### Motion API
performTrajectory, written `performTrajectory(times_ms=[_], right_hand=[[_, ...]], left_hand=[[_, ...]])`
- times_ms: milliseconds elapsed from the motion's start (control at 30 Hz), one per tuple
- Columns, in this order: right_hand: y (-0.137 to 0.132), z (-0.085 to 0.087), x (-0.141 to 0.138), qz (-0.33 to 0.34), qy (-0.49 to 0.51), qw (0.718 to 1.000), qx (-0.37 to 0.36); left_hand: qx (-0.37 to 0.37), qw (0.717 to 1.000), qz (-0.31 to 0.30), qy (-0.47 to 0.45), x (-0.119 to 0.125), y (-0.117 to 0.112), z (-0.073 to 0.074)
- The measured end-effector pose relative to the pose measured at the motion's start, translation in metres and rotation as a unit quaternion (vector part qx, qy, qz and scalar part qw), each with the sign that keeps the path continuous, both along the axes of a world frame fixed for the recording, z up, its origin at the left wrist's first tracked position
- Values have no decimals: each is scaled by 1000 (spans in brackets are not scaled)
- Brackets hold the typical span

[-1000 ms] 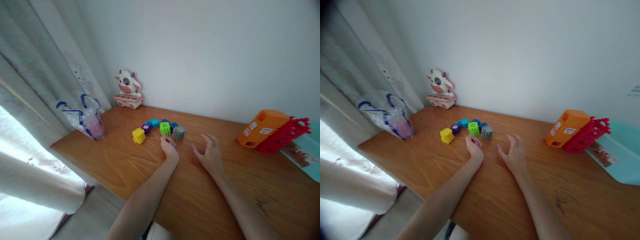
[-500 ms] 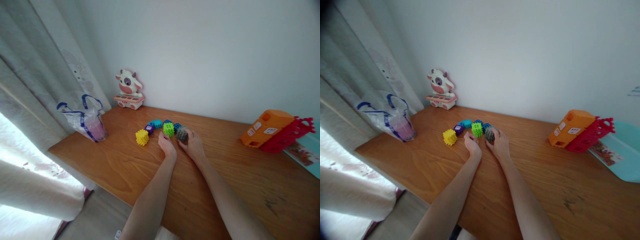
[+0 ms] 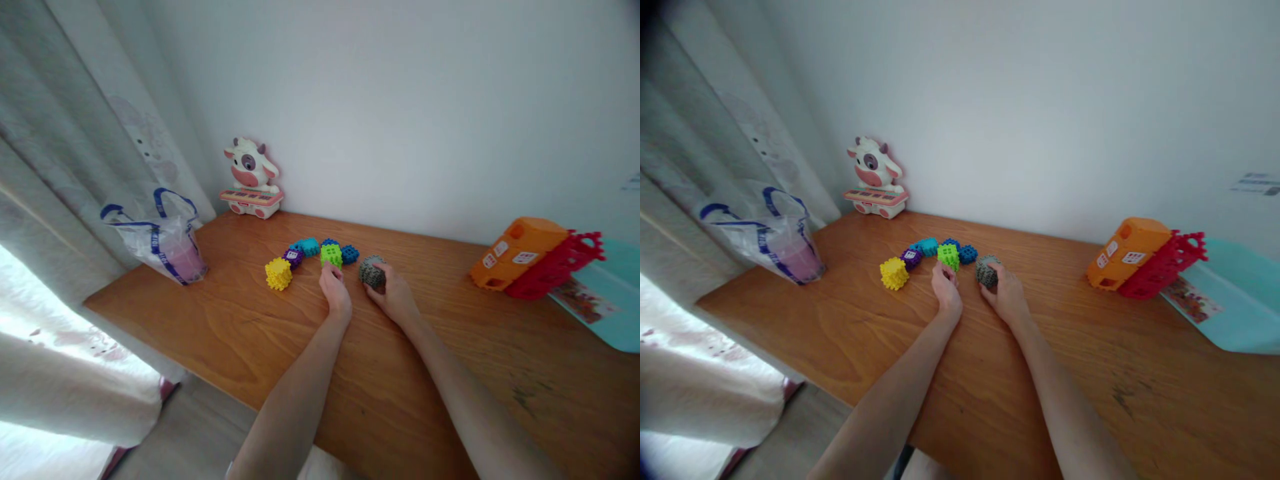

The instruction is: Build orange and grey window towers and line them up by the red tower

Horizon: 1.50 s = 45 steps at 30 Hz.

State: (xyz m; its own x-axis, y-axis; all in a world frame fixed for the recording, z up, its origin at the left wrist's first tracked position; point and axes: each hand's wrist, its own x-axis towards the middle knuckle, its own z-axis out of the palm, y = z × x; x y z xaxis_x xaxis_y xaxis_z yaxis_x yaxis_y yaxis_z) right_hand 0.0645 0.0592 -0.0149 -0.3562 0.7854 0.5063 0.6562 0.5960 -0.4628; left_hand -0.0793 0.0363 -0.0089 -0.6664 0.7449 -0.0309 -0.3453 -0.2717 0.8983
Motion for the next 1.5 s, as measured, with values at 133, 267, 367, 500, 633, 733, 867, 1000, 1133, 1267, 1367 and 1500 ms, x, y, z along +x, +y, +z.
performTrajectory(times_ms=[133,267,367,500,633,733,867,1000,1133,1267,1367,1500], right_hand=[[-10,-5,62,-31,-7,1000,-1],[-24,-6,128,-75,-2,997,-17],[-33,-6,155,-97,13,995,-35],[-40,-7,158,-81,23,996,-40],[-47,-5,149,17,37,998,-54],[-54,-1,146,81,36,994,-66],[-60,2,144,126,41,989,-62],[-61,3,144,146,51,986,-58],[-60,4,143,157,70,985,-31],[-61,7,143,151,62,986,-22],[-62,8,143,144,48,988,-25],[-62,9,142,137,46,989,-26]], left_hand=[[7,999,-20,47,11,-4,6],[9,986,-111,126,21,-8,7],[15,957,-202,208,30,-13,5],[48,866,-293,402,45,-29,3],[105,731,-309,599,62,-47,6],[114,730,-297,604,70,-52,6],[108,735,-302,597,70,-49,4],[113,705,-359,601,67,-46,4],[113,700,-370,601,67,-46,4],[103,709,-375,589,67,-45,2],[87,726,-394,556,66,-44,1],[88,755,-434,484,66,-42,2]])
